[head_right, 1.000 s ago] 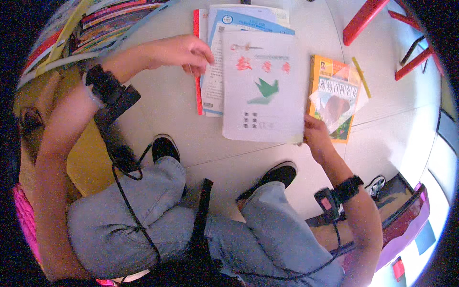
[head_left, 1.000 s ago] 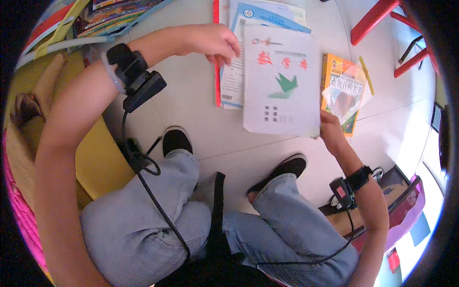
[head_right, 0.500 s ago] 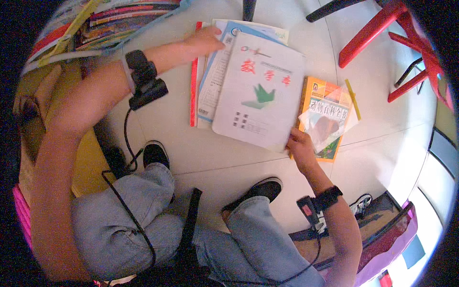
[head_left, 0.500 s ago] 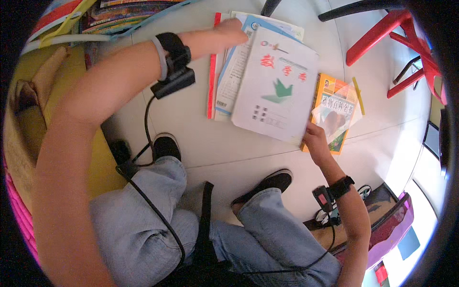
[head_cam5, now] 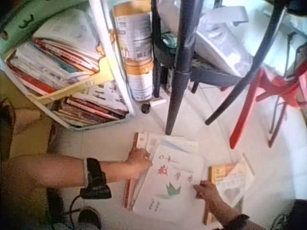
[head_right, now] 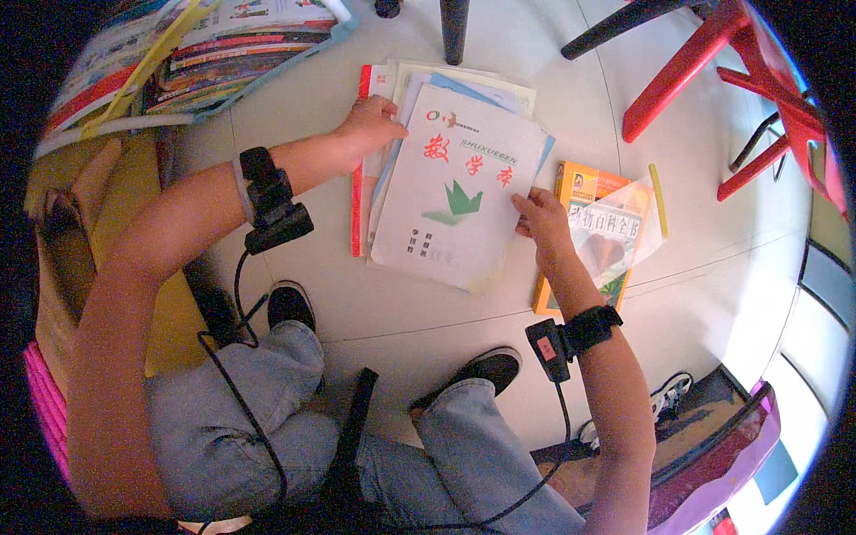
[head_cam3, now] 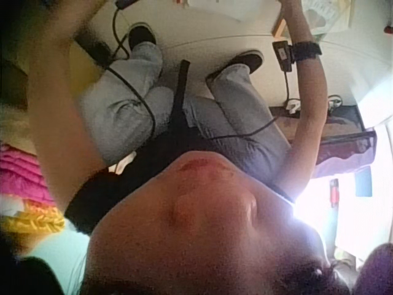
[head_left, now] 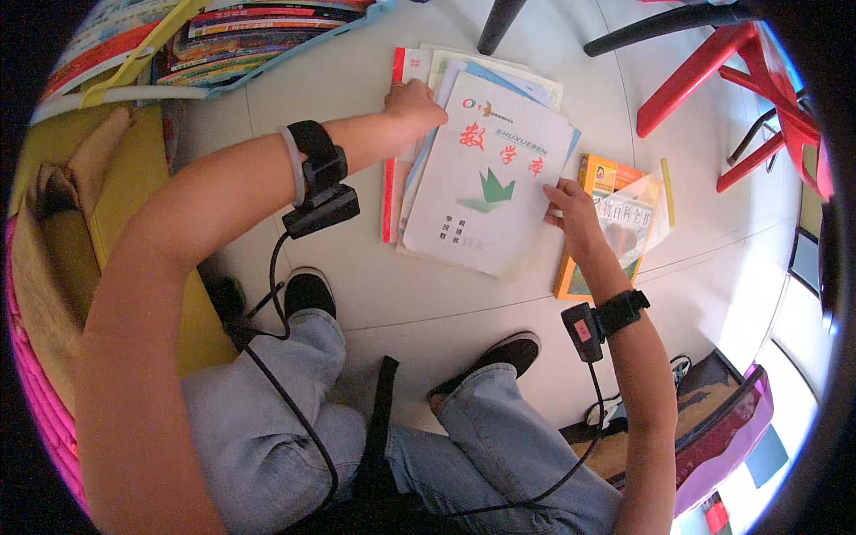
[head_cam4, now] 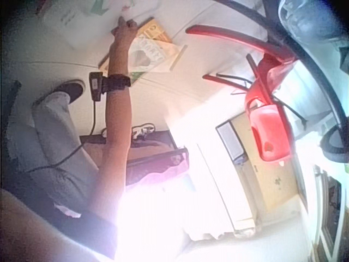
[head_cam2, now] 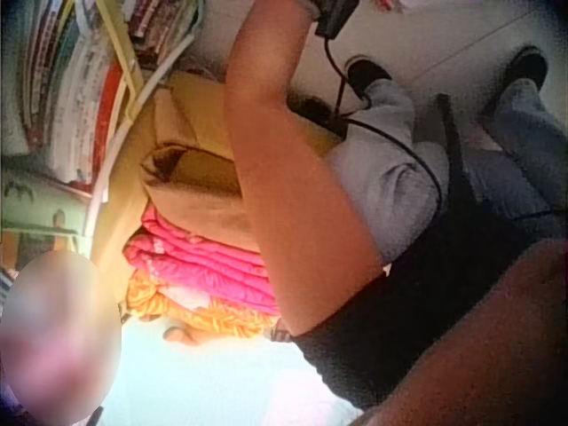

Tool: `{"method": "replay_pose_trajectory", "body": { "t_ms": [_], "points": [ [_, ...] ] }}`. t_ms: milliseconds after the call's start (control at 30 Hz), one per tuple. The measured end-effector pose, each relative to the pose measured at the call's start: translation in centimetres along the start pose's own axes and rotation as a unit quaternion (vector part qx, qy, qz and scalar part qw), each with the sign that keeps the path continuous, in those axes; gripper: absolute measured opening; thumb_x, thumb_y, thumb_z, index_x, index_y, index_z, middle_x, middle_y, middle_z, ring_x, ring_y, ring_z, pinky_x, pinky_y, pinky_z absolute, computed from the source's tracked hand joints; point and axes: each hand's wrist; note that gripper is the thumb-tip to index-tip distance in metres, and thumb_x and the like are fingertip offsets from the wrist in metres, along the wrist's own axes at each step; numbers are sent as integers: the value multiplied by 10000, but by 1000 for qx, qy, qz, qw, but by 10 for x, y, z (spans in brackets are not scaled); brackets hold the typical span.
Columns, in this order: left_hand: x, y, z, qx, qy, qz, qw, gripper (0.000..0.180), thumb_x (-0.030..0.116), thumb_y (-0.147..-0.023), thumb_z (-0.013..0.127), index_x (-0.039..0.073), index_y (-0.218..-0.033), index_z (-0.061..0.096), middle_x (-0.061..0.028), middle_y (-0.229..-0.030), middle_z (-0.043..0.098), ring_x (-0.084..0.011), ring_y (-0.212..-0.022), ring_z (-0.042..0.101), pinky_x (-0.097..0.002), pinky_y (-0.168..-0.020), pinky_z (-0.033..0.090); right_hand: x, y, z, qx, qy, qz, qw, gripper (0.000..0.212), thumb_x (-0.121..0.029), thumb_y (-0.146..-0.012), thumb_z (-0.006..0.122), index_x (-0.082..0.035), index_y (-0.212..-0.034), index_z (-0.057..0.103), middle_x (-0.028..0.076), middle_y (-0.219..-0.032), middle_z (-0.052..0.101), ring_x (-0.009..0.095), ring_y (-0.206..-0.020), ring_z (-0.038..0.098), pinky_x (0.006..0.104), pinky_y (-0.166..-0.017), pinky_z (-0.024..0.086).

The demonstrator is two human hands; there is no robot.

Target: The person closes a cardboard box, walks across a room, and kemudian sits on the floor to organize notebooks, papers, and small containers onto a shelf.

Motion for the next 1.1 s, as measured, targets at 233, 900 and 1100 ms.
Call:
{"method": "replay_pose_trajectory", "body": {
  "t_ms": [233,900,1100],
  "points": [
    [6,53,18,29,-63,126,990,253,88,-614,626,52,-846,534,-149,-971,408,-277,-945,435,-354,-857,354,33,28,-10,53,74,-22,996,240,-158,-759,569,10,-926,528,59,-779,554,136,-678,500,263,-589,425],
    [0,43,31,50,62,-25,996,345,72,-690,555,-61,-992,452,-153,-896,529,-243,-873,534,-317,-755,434,29,14,-13,72,-23,-25,997,120,-78,-724,595,-35,-677,493,17,-628,480,113,-566,436,253,-553,372],
    [7,59,10,-177,281,-69,941,331,62,-731,546,-50,-1036,481,-147,-962,557,-242,-849,563,-339,-737,458,32,7,-14,50,-92,27,994,36,-56,-755,545,-36,-756,515,14,-654,491,111,-571,431,251,-536,359]
  ]
}}
Point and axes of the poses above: each hand's wrist, its own y-axis away from the middle knuckle, its own z-axis out of the palm, x = y × z
